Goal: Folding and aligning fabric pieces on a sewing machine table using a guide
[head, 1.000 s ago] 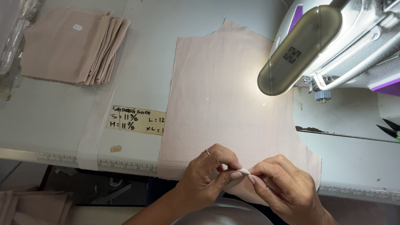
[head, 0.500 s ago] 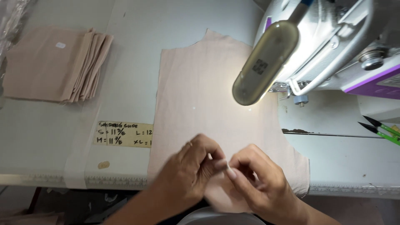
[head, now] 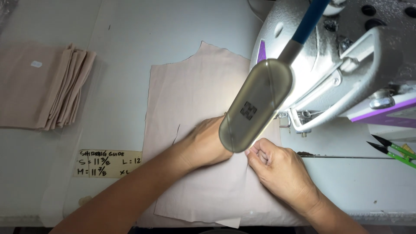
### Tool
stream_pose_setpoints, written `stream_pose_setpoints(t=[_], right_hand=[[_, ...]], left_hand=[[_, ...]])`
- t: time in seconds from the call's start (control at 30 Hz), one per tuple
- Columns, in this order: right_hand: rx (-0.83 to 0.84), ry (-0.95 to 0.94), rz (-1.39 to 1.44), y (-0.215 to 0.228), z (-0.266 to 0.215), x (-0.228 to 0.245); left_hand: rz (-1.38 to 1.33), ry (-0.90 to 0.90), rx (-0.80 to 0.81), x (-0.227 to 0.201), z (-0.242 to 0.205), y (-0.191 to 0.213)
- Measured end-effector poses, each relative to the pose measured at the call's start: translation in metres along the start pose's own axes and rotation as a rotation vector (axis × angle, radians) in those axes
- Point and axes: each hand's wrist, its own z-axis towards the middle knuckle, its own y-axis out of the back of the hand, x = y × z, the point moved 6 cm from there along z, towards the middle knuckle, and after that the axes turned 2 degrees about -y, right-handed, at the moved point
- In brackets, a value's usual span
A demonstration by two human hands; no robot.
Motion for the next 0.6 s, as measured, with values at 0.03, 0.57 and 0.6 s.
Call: stream_pose_setpoints(t=[0.03, 0.57, 0.6], right_hand=[[-0.019, 0.051, -0.019, 0.002, 0.007, 0.000], [-0.437, 1.043, -0.394, 0.021, 0.012, 0.000], [-0.436, 1.043, -0.394, 0.020, 0.013, 0.000]], left_hand=[[-0.018, -0.016, -0.021, -0.001, 0.006, 0.001], [-0.097, -0.094, -0.184, 0.018, 0.056, -0.005], [-0.098, -0.093, -0.184, 0.019, 0.055, -0.005]])
